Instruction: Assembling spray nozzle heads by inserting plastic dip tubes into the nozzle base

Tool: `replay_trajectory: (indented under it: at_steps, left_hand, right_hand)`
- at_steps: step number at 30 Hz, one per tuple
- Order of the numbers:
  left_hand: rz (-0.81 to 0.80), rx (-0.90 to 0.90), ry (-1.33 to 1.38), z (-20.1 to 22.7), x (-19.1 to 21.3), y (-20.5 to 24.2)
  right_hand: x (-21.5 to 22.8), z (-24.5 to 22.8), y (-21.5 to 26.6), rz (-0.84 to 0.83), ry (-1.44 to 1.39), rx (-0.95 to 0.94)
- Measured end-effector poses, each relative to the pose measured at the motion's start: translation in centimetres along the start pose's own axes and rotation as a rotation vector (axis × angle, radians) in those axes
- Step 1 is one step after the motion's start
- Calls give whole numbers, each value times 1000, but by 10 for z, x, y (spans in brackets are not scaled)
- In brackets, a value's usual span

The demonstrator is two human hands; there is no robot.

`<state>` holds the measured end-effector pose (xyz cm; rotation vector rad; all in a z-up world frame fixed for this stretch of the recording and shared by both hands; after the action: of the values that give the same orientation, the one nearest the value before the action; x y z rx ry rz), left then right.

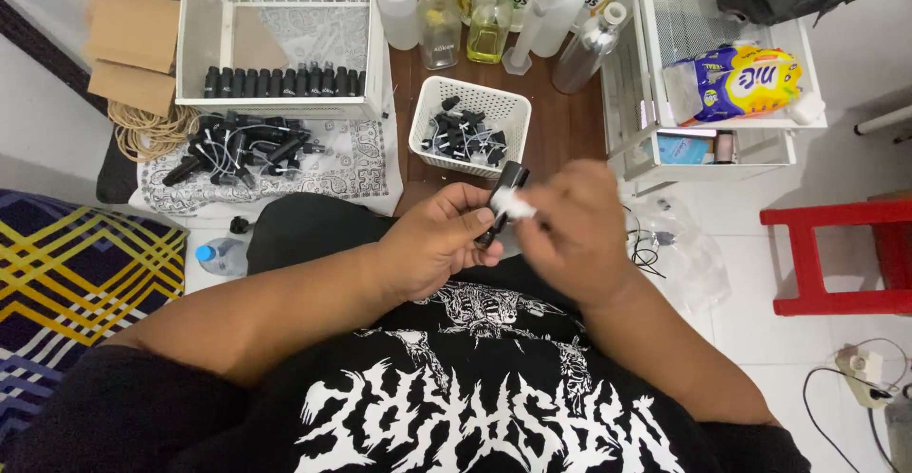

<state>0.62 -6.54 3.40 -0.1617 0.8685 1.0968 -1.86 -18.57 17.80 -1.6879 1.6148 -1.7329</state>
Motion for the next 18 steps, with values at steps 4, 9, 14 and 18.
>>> replay_trajectory:
  at_steps: [4, 9, 14, 18]
  left_hand:
    - [-13, -7, -5, 6, -7, 2]
    - [-18, -50, -35, 8, -6, 3]
    - [-25, -90, -71, 18, -10, 2]
    - [-20, -87, -56, 20, -14, 9]
  right_hand:
    - [0, -6, -9, 1, -48, 22]
    - [1, 2, -4, 14, -26, -64]
    - [-3, 6, -2, 7, -81, -121]
    - [5, 10, -2, 56, -42, -127]
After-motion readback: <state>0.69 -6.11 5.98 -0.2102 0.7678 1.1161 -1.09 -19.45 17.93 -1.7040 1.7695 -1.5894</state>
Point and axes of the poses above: each hand's wrist, its own y-axis away from the middle knuckle, its own x-axis out of the back of the hand, z = x × y, the point moved 10 cm from there along -y, towards the middle knuckle, and after that the axes turned 3 degrees about x, right-handed, at the moved point
